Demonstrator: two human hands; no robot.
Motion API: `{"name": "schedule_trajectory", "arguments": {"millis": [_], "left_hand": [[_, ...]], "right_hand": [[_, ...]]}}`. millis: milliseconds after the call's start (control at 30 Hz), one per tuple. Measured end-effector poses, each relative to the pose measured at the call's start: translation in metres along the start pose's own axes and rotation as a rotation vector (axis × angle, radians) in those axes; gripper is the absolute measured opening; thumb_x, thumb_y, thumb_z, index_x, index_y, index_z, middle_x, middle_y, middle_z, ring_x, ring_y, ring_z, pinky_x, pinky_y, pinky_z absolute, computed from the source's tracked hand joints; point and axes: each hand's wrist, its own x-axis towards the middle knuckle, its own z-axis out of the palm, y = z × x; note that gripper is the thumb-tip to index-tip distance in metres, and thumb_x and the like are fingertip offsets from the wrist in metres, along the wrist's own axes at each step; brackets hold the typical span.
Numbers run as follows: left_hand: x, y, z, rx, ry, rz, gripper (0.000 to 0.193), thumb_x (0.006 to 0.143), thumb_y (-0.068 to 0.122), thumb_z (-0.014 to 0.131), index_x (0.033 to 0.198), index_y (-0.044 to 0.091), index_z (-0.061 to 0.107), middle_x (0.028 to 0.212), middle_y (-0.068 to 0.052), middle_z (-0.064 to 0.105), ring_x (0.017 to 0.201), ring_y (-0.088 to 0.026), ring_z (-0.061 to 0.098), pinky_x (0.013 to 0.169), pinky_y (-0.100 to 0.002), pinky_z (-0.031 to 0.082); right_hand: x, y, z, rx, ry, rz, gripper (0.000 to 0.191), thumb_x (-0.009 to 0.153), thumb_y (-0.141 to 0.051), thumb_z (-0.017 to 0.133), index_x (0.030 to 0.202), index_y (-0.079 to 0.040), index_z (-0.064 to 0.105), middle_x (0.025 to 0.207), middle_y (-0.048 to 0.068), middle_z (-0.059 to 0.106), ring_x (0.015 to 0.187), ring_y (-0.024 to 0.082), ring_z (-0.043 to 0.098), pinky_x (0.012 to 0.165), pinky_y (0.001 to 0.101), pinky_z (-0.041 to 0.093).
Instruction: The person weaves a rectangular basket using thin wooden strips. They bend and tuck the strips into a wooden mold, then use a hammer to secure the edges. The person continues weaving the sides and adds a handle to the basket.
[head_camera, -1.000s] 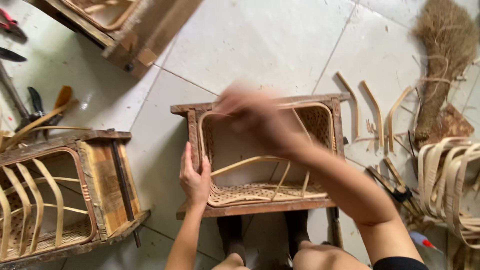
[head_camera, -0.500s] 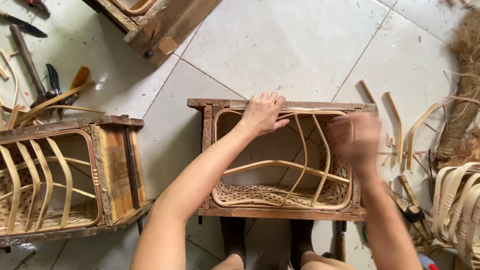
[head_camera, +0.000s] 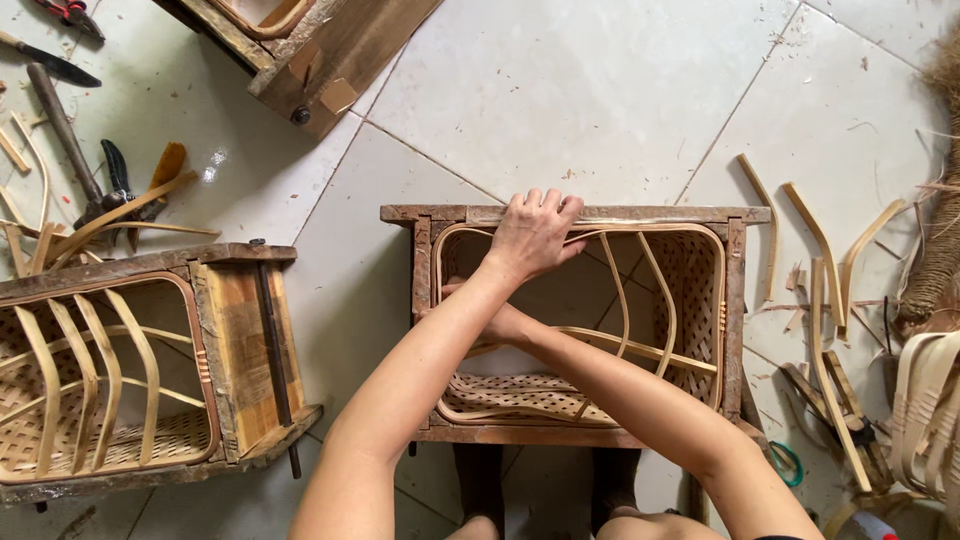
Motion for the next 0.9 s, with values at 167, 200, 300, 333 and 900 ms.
{"name": "schedule_trajectory", "arguments": {"millis": [167,200,300,333,900], "left_hand": [[-0.001,-0.003,0.006,0.023,-0.044,0.017,0.059,0.081,0.058,0.079,0.109,0.011,0.057,0.093,-0.006,0.061,0.085,-0.023,0.063,0.069,-0.039,0.051],[-0.001,-0.004,0.006,0.032,-0.036,0.021,0.059,0.079,0.058,0.079,0.109,0.011,0.057,0.093,-0.006,0.061,0.086,-0.023,0.063,0.070,-0.039,0.051],[0.000,-0.005,0.007,0.041,-0.018,0.037,0.061,0.077,0.057,0.079,0.110,0.012,0.057,0.093,-0.005,0.062,0.086,-0.023,0.064,0.072,-0.039,0.052],[0.000,-0.006,0.007,0.038,-0.015,0.043,0.060,0.077,0.057,0.079,0.110,0.011,0.057,0.093,-0.005,0.062,0.087,-0.023,0.064,0.072,-0.039,0.053],[0.001,-0.007,0.006,-0.003,-0.025,0.140,0.057,0.074,0.050,0.085,0.108,0.011,0.060,0.092,-0.006,0.067,0.083,-0.025,0.067,0.069,-0.038,0.056]], "right_hand": [[0.002,0.007,-0.002,0.013,-0.011,0.013,0.041,0.100,-0.026,0.066,0.132,-0.001,0.063,0.129,0.015,0.069,0.122,0.026,0.063,0.107,0.0417,0.049],[0.001,0.008,-0.003,0.016,-0.010,0.014,0.042,0.100,-0.027,0.066,0.132,-0.001,0.062,0.129,0.015,0.068,0.122,0.026,0.063,0.107,0.0418,0.049],[-0.002,0.008,-0.006,0.019,-0.014,0.027,0.044,0.099,-0.028,0.066,0.133,0.000,0.061,0.130,0.016,0.067,0.123,0.026,0.062,0.108,0.0419,0.049],[-0.002,0.009,-0.006,0.021,-0.014,0.030,0.045,0.099,-0.029,0.067,0.133,0.000,0.061,0.131,0.016,0.067,0.124,0.026,0.062,0.108,0.0419,0.048],[-0.009,0.000,-0.009,0.023,-0.013,0.099,0.060,0.095,-0.037,0.070,0.138,0.002,0.054,0.138,0.019,0.061,0.131,0.028,0.055,0.112,0.0426,0.046]]}}
